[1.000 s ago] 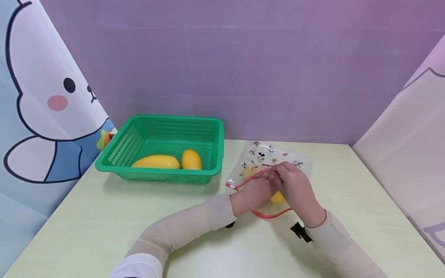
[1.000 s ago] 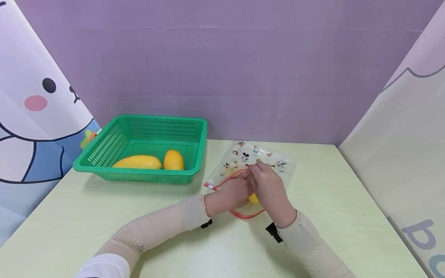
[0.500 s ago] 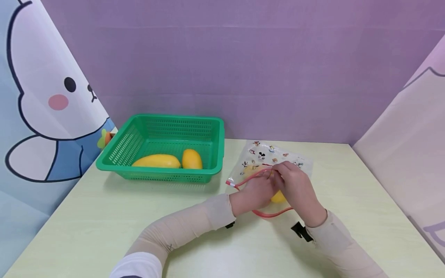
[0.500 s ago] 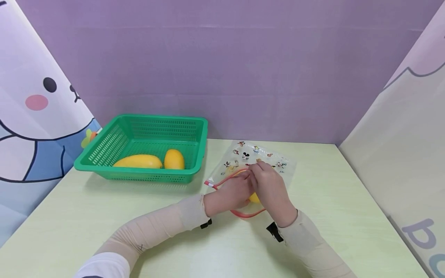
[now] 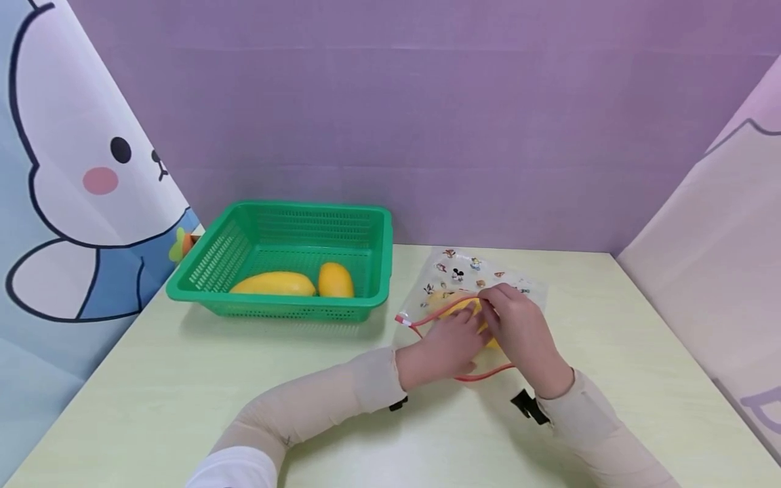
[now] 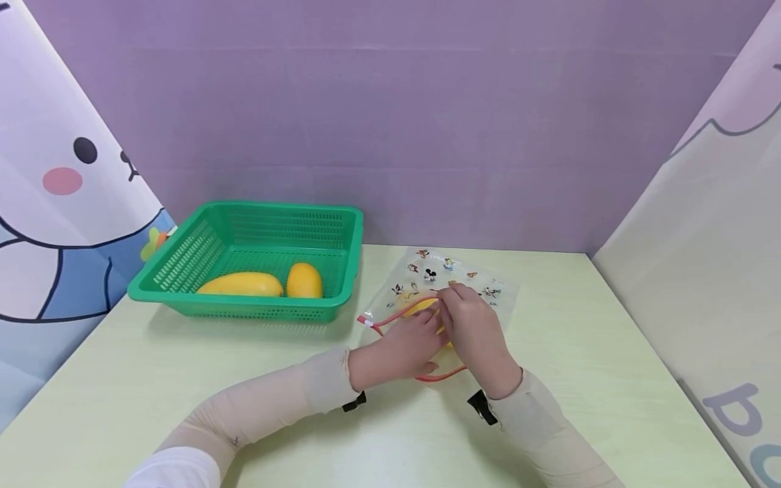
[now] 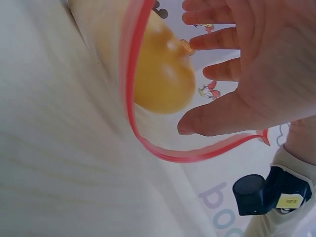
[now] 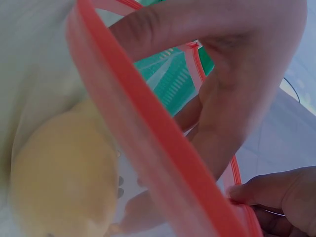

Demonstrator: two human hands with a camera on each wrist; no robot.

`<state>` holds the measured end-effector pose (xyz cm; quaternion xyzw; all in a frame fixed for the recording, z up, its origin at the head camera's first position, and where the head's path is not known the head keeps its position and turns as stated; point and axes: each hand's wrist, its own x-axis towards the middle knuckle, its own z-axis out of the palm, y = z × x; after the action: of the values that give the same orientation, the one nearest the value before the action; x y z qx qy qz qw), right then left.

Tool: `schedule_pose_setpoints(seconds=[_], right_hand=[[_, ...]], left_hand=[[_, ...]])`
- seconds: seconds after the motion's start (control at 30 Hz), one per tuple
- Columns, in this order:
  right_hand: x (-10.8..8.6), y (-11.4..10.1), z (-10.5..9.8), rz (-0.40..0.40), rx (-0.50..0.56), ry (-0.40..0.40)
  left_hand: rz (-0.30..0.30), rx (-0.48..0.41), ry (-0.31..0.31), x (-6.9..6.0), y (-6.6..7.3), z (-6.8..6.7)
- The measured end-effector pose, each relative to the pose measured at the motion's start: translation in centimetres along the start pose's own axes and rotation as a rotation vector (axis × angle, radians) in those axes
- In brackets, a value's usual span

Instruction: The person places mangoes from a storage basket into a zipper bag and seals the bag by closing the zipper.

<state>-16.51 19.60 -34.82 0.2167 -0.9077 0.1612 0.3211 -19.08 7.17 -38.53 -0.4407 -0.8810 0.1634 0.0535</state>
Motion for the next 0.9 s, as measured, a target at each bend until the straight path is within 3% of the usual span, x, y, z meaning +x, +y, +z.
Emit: schedule_pose_setpoints(seconds=[0.4, 0.9], right_hand=[[-0.2, 0.0, 0.0, 0.009, -0.003, -0.008], [0.0, 0.1, 0.0, 0.007, 0.003, -0.016]], left_hand=[[0.046, -0.018, 0.098, -1.7, -0.2, 0.0], [0.065, -0.076, 0.122, -3.5, -0.6, -0.7]])
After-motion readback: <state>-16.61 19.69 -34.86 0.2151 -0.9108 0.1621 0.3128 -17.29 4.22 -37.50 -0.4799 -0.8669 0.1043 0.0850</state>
